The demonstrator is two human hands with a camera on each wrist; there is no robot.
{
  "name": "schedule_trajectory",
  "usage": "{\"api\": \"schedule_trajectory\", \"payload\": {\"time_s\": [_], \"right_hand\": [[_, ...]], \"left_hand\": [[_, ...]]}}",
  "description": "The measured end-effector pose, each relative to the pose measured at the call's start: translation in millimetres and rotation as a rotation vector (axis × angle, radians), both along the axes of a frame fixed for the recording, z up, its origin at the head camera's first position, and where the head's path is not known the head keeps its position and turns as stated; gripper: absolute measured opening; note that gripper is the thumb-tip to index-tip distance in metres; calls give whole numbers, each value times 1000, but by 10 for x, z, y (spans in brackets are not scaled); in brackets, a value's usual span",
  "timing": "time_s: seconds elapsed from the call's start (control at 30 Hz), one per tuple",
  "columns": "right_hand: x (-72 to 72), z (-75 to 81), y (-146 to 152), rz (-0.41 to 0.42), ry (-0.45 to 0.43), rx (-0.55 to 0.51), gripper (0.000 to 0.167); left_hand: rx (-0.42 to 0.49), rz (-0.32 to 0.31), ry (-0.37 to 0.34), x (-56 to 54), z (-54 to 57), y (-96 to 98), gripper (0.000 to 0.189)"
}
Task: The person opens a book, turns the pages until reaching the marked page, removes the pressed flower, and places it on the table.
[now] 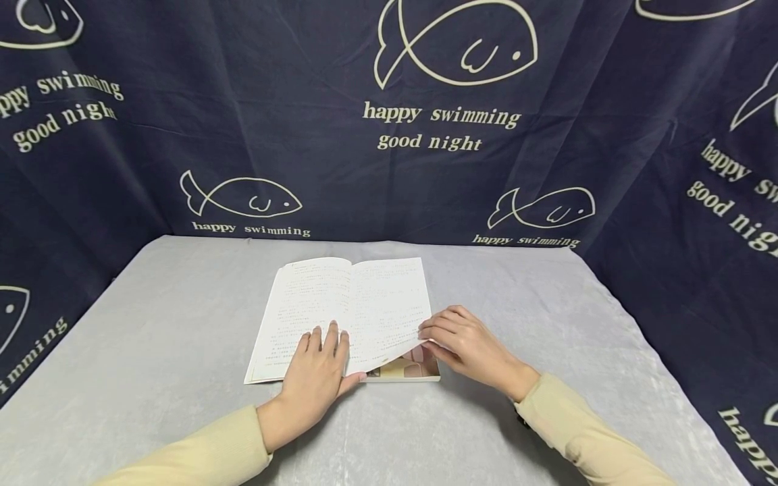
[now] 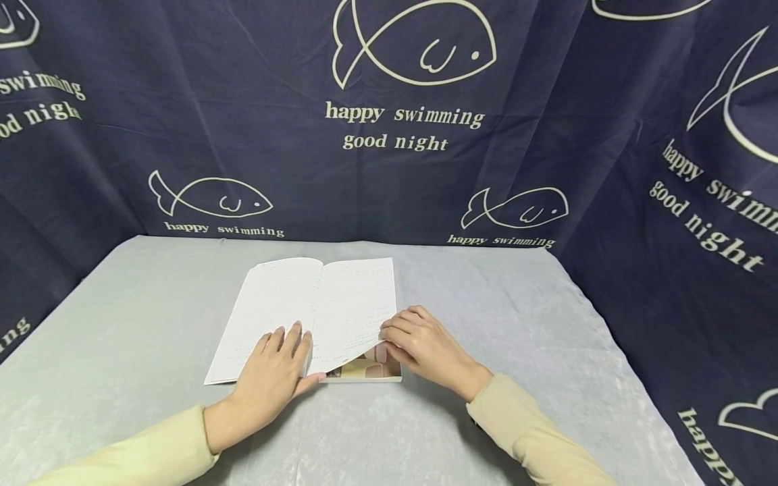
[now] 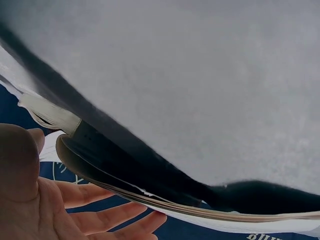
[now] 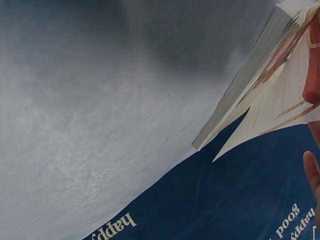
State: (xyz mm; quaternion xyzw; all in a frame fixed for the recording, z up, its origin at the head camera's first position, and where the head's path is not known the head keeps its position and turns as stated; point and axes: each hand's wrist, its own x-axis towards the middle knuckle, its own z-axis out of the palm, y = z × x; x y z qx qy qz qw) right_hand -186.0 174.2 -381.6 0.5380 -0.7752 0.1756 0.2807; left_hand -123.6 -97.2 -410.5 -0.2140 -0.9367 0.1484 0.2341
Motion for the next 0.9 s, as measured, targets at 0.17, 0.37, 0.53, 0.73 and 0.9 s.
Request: {"api": "schedule_trajectory", "payload": {"time_s": [0.17,0.37,0.53,0.73,0.9], "right_hand": [[7,0,5,-15,-8,-5,11],[10,10,17,-41,-6,-13,17],[28,34,28,-77,-19,-8,23],[41,51,49,-113,-34,7,33],[38,53,58,-116,-37,7,36]], "left_hand": [[21,-5,-19,-2,11,-9,66],[53,-24,-22,3,38,-15,60],[87,-38,-46,3,34,-15,56],[128,-59,-51,4,36,-8,51],[149,-66,-42,9,47,-4,51]]}}
